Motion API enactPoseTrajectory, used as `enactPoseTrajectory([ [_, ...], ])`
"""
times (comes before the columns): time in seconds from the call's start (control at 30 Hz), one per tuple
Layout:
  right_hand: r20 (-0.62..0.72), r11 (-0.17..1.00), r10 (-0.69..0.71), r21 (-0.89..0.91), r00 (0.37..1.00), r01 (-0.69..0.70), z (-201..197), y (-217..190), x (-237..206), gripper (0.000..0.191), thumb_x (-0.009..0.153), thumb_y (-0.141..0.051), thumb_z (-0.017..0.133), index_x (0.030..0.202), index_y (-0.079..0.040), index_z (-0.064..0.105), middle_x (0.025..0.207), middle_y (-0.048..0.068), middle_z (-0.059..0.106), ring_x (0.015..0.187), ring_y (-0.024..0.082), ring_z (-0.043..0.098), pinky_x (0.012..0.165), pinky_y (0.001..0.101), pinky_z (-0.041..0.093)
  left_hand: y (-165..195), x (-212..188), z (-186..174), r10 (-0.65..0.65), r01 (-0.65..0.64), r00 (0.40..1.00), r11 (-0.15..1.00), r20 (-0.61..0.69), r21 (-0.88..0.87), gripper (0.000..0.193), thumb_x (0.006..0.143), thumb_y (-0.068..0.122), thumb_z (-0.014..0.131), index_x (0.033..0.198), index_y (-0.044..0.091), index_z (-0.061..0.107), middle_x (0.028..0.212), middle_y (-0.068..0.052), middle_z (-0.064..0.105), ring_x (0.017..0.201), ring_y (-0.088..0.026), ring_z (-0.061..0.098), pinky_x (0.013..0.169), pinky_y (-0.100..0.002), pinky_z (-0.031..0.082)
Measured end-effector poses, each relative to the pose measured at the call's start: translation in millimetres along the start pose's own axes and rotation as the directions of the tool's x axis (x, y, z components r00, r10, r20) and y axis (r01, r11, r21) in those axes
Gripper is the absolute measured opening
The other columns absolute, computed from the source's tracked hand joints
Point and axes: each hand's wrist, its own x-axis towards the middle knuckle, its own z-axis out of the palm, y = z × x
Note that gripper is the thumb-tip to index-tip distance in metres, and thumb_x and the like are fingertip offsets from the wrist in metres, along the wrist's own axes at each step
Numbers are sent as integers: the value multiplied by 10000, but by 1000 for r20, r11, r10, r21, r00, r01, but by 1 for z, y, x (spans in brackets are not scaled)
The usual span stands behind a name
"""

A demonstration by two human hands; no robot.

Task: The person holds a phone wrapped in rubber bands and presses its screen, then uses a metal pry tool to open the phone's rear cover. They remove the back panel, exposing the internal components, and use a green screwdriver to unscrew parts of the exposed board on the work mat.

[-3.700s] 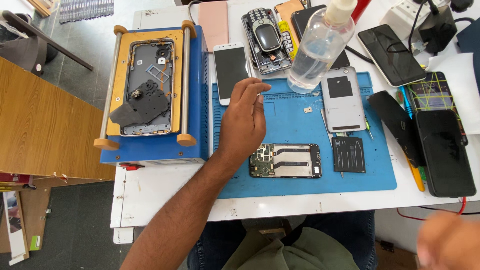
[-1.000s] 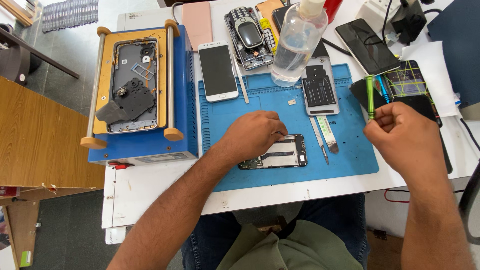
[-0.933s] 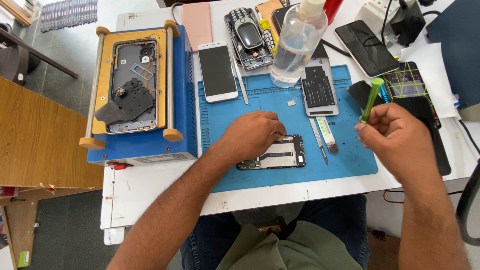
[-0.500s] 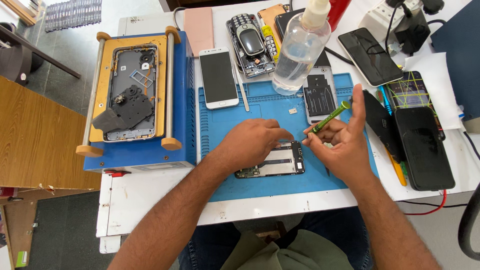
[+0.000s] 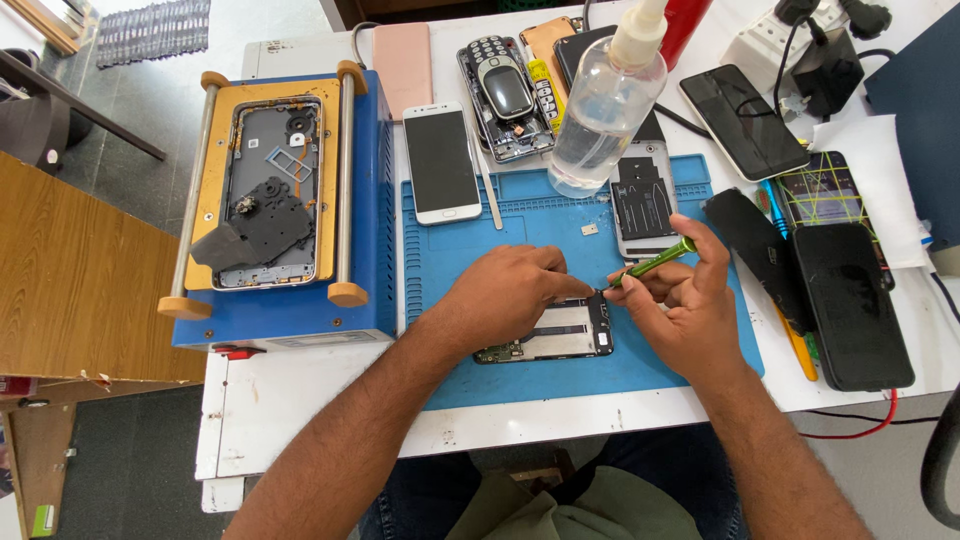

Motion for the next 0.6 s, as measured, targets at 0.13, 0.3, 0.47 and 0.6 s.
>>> enactPoseTrajectory([
  [0.13,-16,997,-55,-59,998,54,4,0,-1,702,1000,-11,622,1521,-90,158,994,198,765,915,243,795,790,345,666,-1,0,0,-9,8,999,1000,34,27,436,855,46,691,1215,283,758,997,-23,699,921,-207,669,823,-404,542],
  [0.3,-31,991,-96,-98,995,92,4,3,-2,591,1053,-27,571,1515,-76,206,968,178,772,902,219,801,768,322,668,-1,-2,0,-1,1,1000,1000,15,15,425,869,41,689,1212,282,762,995,-16,702,934,-207,669,839,-406,537],
  [0.47,-55,981,-118,-159,992,108,6,1,-2,567,1032,-46,591,1488,-66,256,927,157,760,875,205,794,721,319,653,-1,-1,1,-7,7,1000,1000,16,9,390,895,65,683,1212,280,759,1021,-23,699,945,-206,668,843,-406,535],
  [0.6,-35,877,-381,-328,924,350,9,-1,1,578,991,-94,682,1461,-89,344,1039,159,710,1005,234,751,838,351,628,-1,0,0,-22,21,999,1000,49,16,387,901,80,678,1221,284,753,1010,-31,696,944,-212,667,847,-411,531],
])
